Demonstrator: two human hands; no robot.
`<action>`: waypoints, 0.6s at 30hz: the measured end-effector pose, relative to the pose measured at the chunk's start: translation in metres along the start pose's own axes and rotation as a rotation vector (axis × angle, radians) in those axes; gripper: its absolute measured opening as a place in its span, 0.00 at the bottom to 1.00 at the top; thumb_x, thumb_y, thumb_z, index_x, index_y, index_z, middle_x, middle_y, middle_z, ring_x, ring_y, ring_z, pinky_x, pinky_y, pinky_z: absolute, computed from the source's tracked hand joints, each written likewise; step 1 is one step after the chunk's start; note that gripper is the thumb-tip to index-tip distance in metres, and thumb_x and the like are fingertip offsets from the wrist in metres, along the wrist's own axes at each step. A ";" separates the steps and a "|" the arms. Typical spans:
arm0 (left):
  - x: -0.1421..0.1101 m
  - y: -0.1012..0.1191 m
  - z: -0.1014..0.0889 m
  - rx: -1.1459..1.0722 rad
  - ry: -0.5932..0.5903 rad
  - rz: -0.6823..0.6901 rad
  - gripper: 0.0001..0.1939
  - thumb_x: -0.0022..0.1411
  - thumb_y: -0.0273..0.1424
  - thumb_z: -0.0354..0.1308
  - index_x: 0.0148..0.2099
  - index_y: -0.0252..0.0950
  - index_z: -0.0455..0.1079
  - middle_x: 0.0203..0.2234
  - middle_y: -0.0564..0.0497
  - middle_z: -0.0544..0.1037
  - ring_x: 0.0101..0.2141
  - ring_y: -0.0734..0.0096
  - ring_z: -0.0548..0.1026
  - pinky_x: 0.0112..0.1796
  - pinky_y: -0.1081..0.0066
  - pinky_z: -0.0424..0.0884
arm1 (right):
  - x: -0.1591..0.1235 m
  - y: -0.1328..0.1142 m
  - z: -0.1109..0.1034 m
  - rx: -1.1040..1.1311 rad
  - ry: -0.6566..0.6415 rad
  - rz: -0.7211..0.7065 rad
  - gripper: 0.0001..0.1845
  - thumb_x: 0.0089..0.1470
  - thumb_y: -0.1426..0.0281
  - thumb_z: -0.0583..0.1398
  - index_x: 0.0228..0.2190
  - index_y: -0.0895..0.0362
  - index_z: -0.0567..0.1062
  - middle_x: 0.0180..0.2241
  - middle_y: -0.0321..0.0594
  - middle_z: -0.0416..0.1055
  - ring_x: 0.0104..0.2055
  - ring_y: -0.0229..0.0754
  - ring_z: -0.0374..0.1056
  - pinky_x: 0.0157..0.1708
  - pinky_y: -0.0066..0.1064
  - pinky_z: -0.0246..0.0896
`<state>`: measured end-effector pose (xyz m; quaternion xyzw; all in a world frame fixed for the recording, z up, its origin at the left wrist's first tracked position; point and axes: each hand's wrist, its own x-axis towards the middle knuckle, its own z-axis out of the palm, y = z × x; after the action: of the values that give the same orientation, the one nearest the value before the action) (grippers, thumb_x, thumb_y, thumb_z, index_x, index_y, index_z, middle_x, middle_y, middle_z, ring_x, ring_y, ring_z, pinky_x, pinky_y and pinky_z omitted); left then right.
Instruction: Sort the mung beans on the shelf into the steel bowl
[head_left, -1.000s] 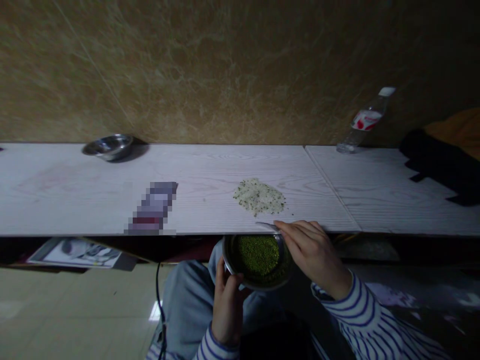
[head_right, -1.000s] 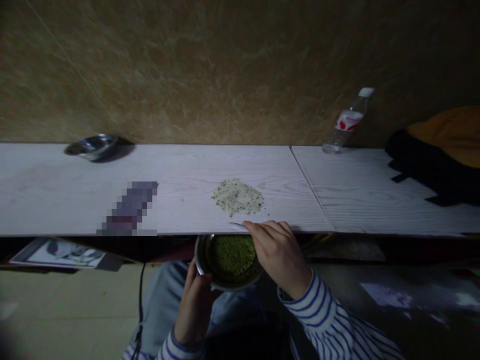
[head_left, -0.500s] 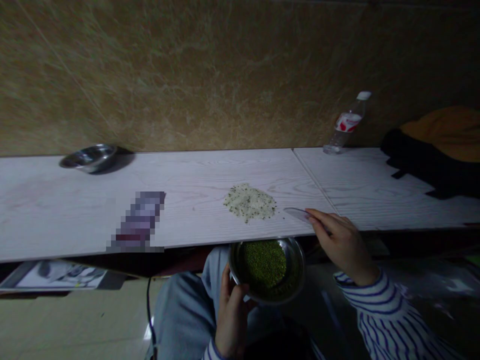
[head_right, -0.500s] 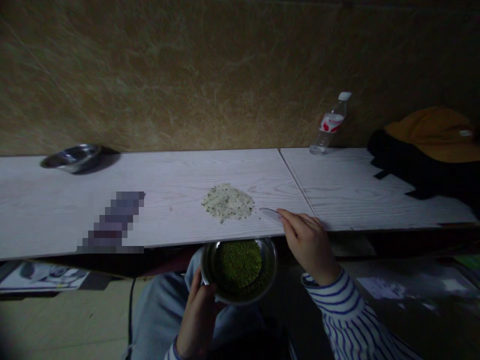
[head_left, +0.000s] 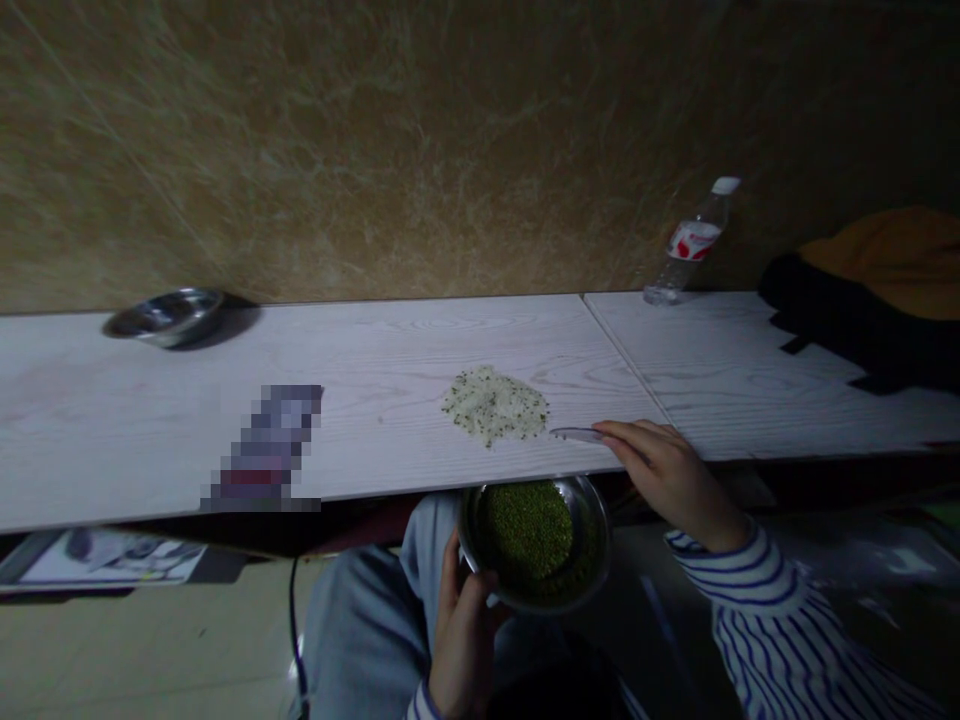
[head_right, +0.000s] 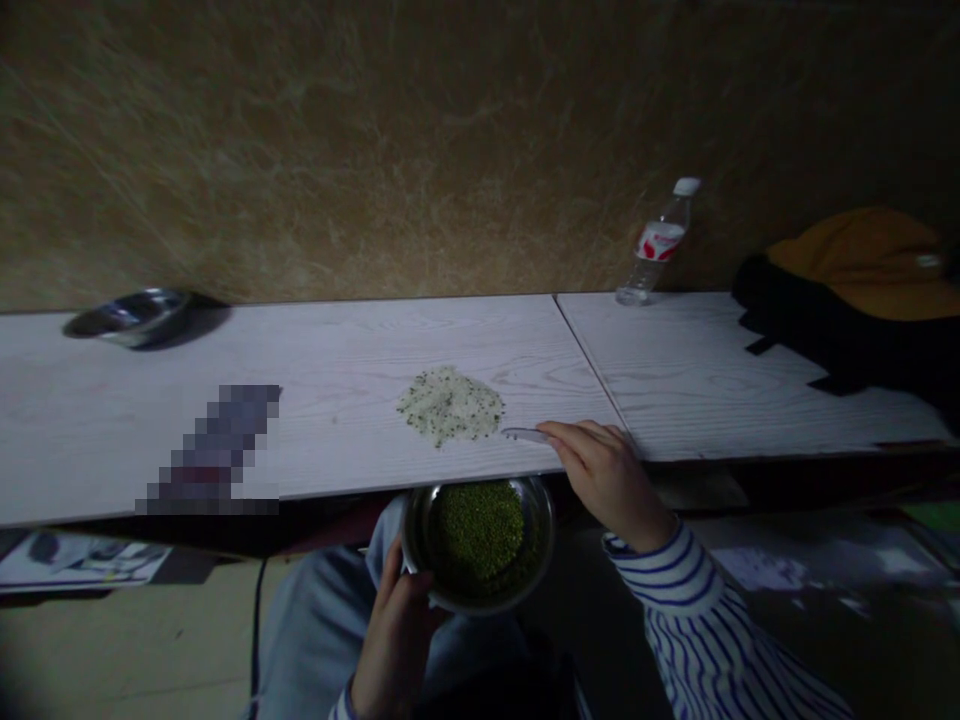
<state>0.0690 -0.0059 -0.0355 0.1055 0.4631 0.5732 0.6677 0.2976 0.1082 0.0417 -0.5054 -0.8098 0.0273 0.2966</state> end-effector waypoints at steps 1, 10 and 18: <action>0.000 0.000 0.000 0.003 0.007 -0.003 0.33 0.54 0.31 0.56 0.62 0.53 0.56 0.56 0.52 0.65 0.53 0.53 0.64 0.40 0.62 0.71 | -0.002 0.000 -0.002 0.000 -0.008 -0.009 0.12 0.59 0.71 0.53 0.42 0.55 0.74 0.37 0.41 0.76 0.39 0.43 0.70 0.40 0.37 0.63; -0.005 0.004 0.008 0.046 0.008 0.004 0.33 0.54 0.31 0.55 0.62 0.50 0.56 0.57 0.49 0.64 0.51 0.57 0.67 0.39 0.65 0.71 | -0.018 -0.021 -0.008 -0.019 -0.027 -0.043 0.12 0.59 0.72 0.53 0.43 0.55 0.73 0.36 0.39 0.76 0.38 0.41 0.70 0.39 0.37 0.64; -0.006 0.005 0.010 0.007 -0.002 -0.011 0.35 0.53 0.30 0.55 0.63 0.49 0.54 0.56 0.48 0.65 0.50 0.58 0.68 0.39 0.66 0.71 | -0.012 -0.045 -0.001 0.065 -0.027 -0.067 0.13 0.59 0.72 0.54 0.44 0.54 0.72 0.37 0.40 0.76 0.39 0.41 0.70 0.41 0.37 0.64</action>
<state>0.0736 -0.0056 -0.0242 0.1061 0.4649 0.5678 0.6710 0.2657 0.0753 0.0529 -0.4678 -0.8288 0.0503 0.3028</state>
